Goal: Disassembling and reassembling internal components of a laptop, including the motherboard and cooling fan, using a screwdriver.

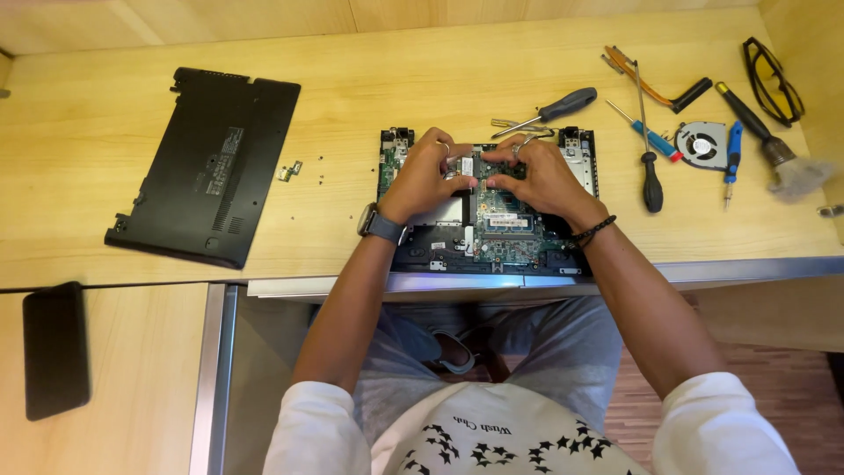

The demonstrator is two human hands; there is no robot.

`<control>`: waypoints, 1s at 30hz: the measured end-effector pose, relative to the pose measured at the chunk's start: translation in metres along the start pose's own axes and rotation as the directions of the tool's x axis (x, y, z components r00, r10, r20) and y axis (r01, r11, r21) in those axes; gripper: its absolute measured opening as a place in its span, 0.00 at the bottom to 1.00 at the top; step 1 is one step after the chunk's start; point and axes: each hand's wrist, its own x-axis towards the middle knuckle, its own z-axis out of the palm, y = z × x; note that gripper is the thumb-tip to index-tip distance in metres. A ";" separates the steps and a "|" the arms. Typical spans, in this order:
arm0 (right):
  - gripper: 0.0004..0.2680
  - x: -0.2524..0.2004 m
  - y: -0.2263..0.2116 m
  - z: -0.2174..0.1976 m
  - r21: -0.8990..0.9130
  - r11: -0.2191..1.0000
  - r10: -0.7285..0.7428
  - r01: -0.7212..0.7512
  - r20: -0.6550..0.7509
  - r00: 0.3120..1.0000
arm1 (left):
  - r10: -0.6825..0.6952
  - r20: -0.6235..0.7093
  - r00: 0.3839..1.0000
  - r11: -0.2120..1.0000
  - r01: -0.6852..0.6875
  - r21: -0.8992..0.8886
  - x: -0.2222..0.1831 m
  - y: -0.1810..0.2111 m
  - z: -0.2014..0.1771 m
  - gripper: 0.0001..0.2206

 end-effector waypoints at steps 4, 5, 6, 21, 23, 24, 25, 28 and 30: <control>0.17 -0.028 -0.040 -0.029 0.032 0.994 -0.102 0.102 -0.013 0.995 | -0.035 0.003 0.999 0.997 0.034 0.073 -0.038 0.028 -0.019 0.24; 0.17 -0.042 -0.039 -0.035 -0.065 0.991 -0.125 0.120 -0.084 0.989 | -0.071 0.003 0.997 0.987 0.070 0.146 -0.054 0.030 -0.021 0.17; 0.16 -0.057 -0.039 -0.042 -0.161 0.979 -0.151 0.126 -0.153 0.977 | -0.107 0.004 0.994 0.971 0.103 0.217 -0.071 0.032 -0.023 0.10; 0.11 -0.147 -0.049 0.004 -0.204 0.973 0.022 -0.107 -0.381 0.924 | 0.102 -0.141 0.985 0.964 -0.063 0.257 -0.115 0.033 0.036 0.03; 0.11 -0.136 -0.045 0.012 -0.221 0.973 -0.008 -0.072 -0.344 0.939 | 0.115 -0.136 0.984 0.972 -0.083 0.221 -0.114 0.039 0.035 0.05; 0.11 -0.130 -0.043 0.016 -0.241 0.970 -0.046 -0.032 -0.309 0.950 | 0.135 -0.136 0.982 0.976 -0.108 0.188 -0.112 0.041 0.034 0.07; 0.11 -0.129 -0.047 0.020 -0.240 0.970 -0.043 -0.034 -0.310 0.950 | 0.135 -0.133 0.982 0.976 -0.109 0.187 -0.114 0.042 0.035 0.07; 0.09 -0.122 -0.060 0.032 -0.198 0.980 -0.065 0.005 -0.301 0.951 | 0.091 -0.098 0.991 0.979 -0.071 0.194 -0.115 0.045 0.034 0.05; 0.07 -0.123 -0.066 0.039 -0.216 0.976 -0.088 0.023 -0.298 0.950 | 0.081 -0.110 0.991 0.992 -0.069 0.108 -0.116 0.051 0.031 0.04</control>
